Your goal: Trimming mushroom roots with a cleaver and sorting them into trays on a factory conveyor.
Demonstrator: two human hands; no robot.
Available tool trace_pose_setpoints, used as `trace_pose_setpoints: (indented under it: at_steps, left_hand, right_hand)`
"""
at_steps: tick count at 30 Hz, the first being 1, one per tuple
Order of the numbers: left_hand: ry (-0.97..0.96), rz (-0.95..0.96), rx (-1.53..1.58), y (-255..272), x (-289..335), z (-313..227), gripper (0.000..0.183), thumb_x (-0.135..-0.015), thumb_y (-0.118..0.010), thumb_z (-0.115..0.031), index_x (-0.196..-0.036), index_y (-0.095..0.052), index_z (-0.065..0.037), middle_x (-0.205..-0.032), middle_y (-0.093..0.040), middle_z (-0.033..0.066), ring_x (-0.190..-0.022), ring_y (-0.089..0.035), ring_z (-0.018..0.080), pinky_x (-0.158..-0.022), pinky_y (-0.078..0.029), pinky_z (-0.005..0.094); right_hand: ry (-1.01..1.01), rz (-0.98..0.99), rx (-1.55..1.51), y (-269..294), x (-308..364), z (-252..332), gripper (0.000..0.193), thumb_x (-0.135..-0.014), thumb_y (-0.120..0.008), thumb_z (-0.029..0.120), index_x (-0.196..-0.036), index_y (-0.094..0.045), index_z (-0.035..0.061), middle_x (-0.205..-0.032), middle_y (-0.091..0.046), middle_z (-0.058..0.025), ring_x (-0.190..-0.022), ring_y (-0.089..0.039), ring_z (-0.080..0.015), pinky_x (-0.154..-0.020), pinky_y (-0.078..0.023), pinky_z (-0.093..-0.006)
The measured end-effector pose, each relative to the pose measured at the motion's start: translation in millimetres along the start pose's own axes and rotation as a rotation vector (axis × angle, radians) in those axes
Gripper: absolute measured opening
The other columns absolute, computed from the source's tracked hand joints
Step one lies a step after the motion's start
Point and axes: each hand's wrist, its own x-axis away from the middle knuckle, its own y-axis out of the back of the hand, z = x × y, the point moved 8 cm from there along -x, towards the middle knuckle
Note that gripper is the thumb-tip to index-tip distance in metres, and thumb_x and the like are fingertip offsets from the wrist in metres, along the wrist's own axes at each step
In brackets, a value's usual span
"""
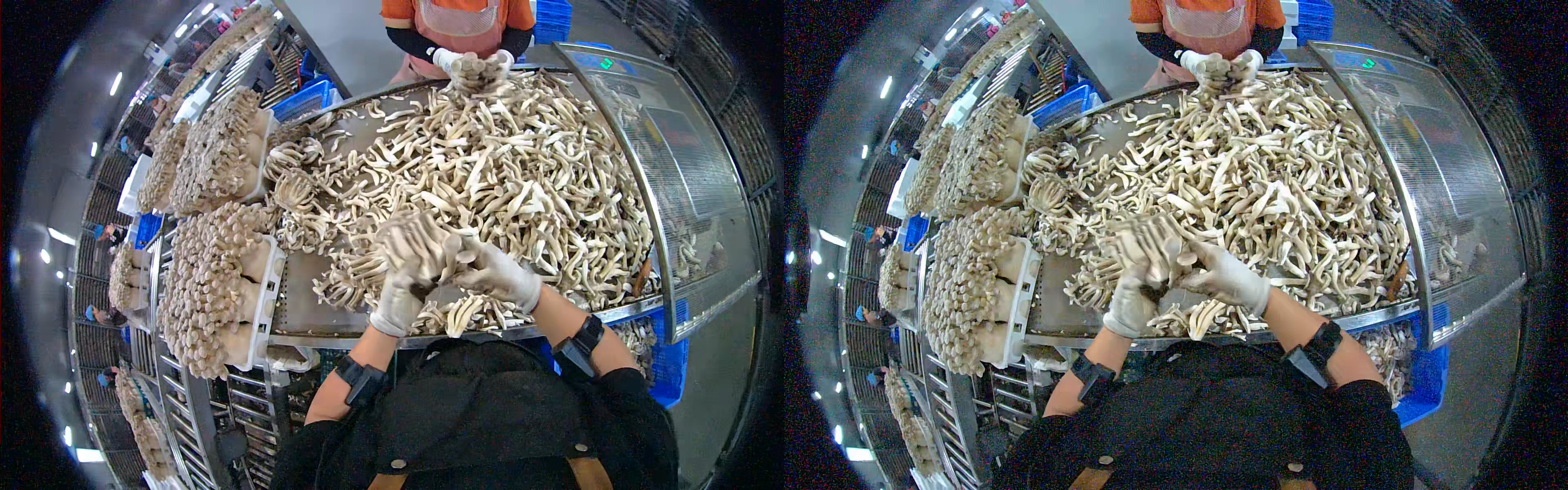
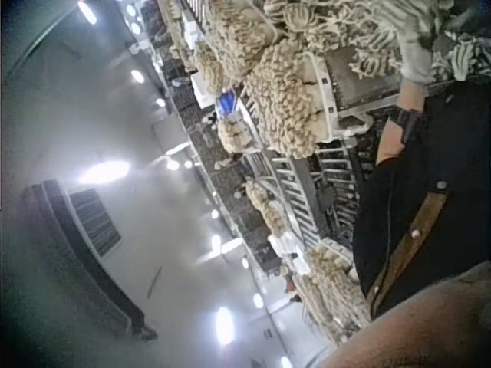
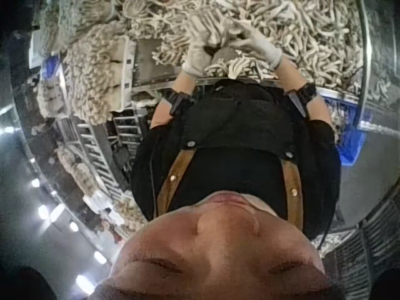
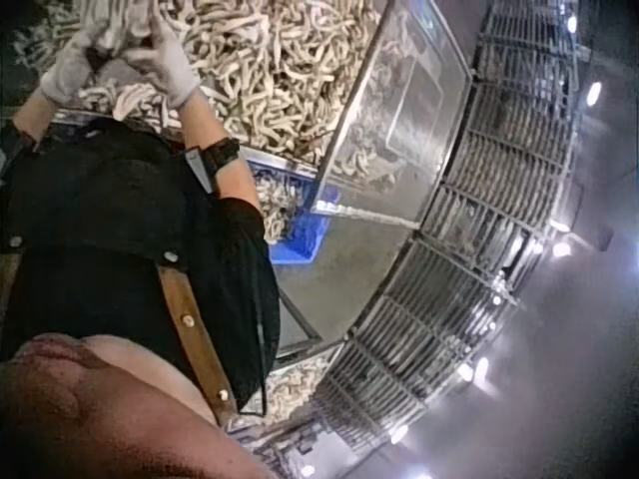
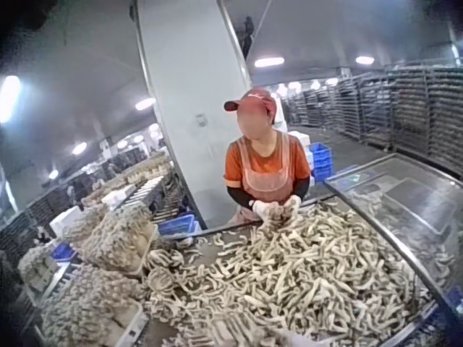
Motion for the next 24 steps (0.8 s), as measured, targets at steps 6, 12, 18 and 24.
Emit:
trace_pose_setpoints:
  at_steps: [6,12,18,24]
  left_hand:
    - [-0.024,-0.084,-0.120,-6.3,-7.0,4.6,0.050,-0.075,-0.058,-0.001,-0.124,-0.047,-0.007,-0.112,-0.057,0.0033,-0.100,-0.055,0.0152,-0.088,-0.045,0.0294]
    - [-0.109,-0.198,-0.010,-10.0,-16.7,-6.9,0.062,-0.066,-0.048,0.013,-0.126,-0.043,0.000,-0.110,-0.058,0.0094,-0.097,-0.059,0.0193,-0.084,-0.048,0.0310]
    - [-0.149,-0.035,-0.214,-44.0,-14.6,-21.4,0.060,-0.069,-0.051,0.005,-0.128,-0.040,-0.003,-0.114,-0.054,0.0086,-0.101,-0.056,0.0196,-0.088,-0.048,0.0316]
    - [-0.203,-0.082,0.122,-27.1,-23.5,-37.1,0.070,-0.071,-0.052,0.013,-0.135,-0.033,-0.007,-0.124,-0.049,0.0087,-0.111,-0.052,0.0210,-0.094,-0.045,0.0355]
  right_hand:
    - [-0.141,0.108,-0.261,11.3,-3.7,38.5,0.052,-0.077,-0.069,0.020,-0.119,-0.048,-0.0033,-0.110,-0.058,-0.0126,-0.100,-0.052,-0.0155,-0.091,-0.040,-0.0283]
    - [-0.087,0.024,-0.625,19.7,-9.1,33.9,0.039,-0.081,-0.064,0.009,-0.117,-0.051,-0.0009,-0.105,-0.059,-0.0046,-0.093,-0.054,-0.0125,-0.086,-0.043,-0.0270]
    - [-0.033,0.109,-0.613,22.5,-22.5,34.4,0.035,-0.081,-0.065,0.006,-0.112,-0.050,0.0024,-0.098,-0.058,-0.0023,-0.078,-0.053,-0.0064,-0.064,-0.047,-0.0208]
    - [-0.193,0.115,-0.689,32.5,-22.5,22.1,0.047,-0.072,-0.075,0.019,-0.110,-0.053,0.0014,-0.105,-0.057,-0.0088,-0.091,-0.052,-0.0129,-0.082,-0.045,-0.0275]
